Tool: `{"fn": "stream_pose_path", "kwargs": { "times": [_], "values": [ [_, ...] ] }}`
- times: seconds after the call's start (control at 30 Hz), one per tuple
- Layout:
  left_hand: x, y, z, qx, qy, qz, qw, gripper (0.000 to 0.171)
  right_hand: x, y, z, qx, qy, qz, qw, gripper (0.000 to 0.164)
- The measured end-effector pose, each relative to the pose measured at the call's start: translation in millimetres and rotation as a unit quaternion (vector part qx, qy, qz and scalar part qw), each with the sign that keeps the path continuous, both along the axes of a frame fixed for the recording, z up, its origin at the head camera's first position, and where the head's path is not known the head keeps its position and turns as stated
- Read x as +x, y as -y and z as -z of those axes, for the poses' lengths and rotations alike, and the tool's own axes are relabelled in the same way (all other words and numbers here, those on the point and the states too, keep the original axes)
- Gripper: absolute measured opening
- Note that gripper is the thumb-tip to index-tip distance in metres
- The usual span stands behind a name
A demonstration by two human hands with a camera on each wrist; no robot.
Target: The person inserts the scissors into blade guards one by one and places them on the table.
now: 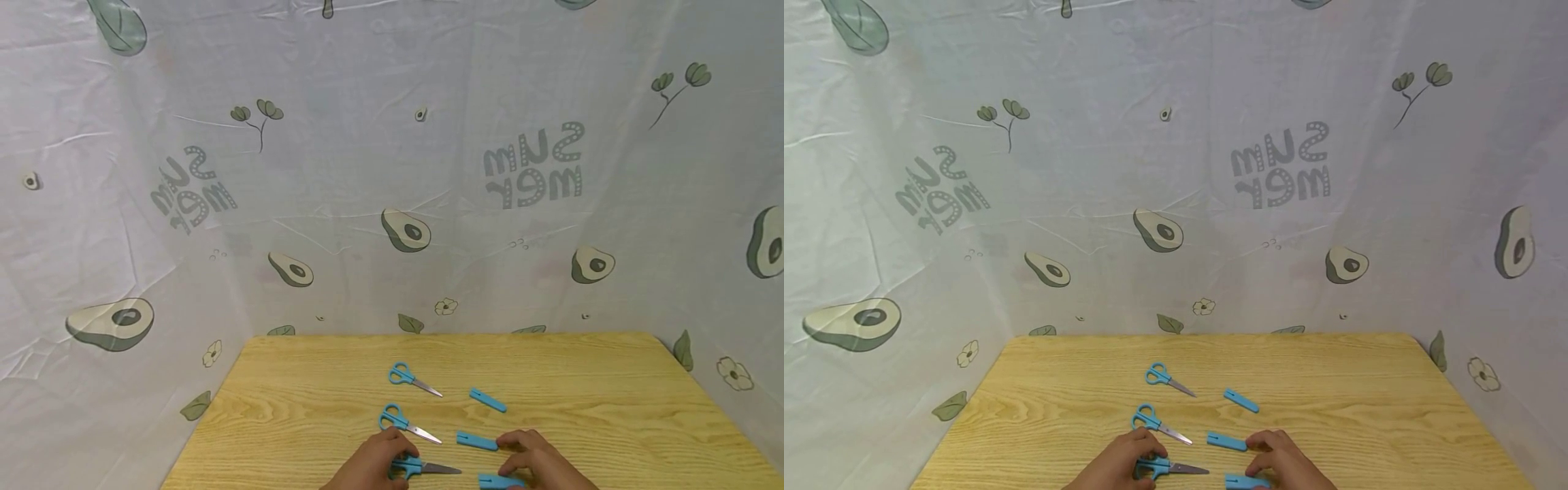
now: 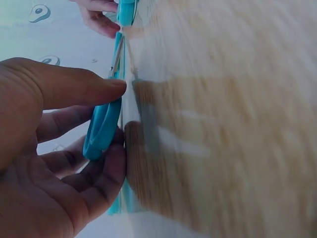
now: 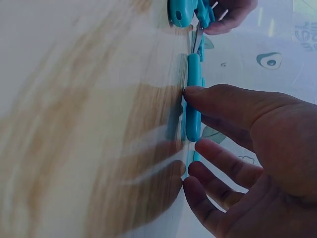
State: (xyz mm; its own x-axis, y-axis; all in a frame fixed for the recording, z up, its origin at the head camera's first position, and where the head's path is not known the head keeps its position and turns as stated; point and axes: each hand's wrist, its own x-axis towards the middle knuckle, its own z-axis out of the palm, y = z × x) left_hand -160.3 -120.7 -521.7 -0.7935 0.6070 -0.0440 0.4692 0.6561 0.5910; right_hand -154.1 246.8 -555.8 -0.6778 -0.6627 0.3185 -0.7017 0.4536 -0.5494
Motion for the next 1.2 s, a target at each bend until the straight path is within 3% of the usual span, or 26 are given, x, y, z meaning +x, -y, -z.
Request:
{"fn": "stream_pose_path", "kwargs": {
  "times": [0.07, 0.2, 0.3, 0.47, 0.57, 0.73, 0.83, 1.03, 1.2],
  "values": [
    [-0.9, 1, -0.5, 0.012, 0.002, 0.000, 0.9999, 0.030, -0.9, 0, 0.1, -0.001, -0.006, -0.011, 1.000, 0.012],
    [-2.7, 3, -1.5, 0.044, 0.040, -0.014, 0.9981, 0.029, -2.6, -1, -2.0, -0.016, -0.008, -0.052, 0.998, 0.016],
    [-3.1, 4, -2.4, 0.060, 0.070, -0.031, 0.9953, 0.024, -2.0, -2, -7.4, -0.018, 0.053, -0.061, 0.997, 0.016],
    [0.5, 5, -3.0, 0.089, 0.067, -0.045, 0.9928, 0.016, 0.7, -4, -16.8, -0.011, 0.185, -0.036, 0.982, 0.013],
    [2.3, 7, -2.0, 0.110, 0.059, -0.042, 0.9912, 0.015, 1.9, -5, -19.3, -0.019, 0.209, -0.031, 0.977, 0.013],
    [1.6, 8, 0.0, 0.151, 0.066, -0.038, 0.9855, 0.016, 2.5, -6, -19.3, -0.051, 0.202, -0.040, 0.977, 0.012],
    [1.6, 9, 0.3, 0.185, 0.106, -0.046, 0.9759, 0.018, 2.2, -6, -18.7, -0.063, 0.208, -0.035, 0.975, 0.013],
    [1.2, 10, -0.6, 0.254, 0.211, -0.072, 0.9412, 0.021, 2.1, -8, -23.1, -0.071, 0.249, -0.007, 0.966, 0.014],
    [-3.1, 11, -5.4, 0.276, 0.220, -0.064, 0.9334, 0.022, 1.8, -9, -31.0, -0.081, 0.296, 0.026, 0.951, 0.018]
  ]
}}
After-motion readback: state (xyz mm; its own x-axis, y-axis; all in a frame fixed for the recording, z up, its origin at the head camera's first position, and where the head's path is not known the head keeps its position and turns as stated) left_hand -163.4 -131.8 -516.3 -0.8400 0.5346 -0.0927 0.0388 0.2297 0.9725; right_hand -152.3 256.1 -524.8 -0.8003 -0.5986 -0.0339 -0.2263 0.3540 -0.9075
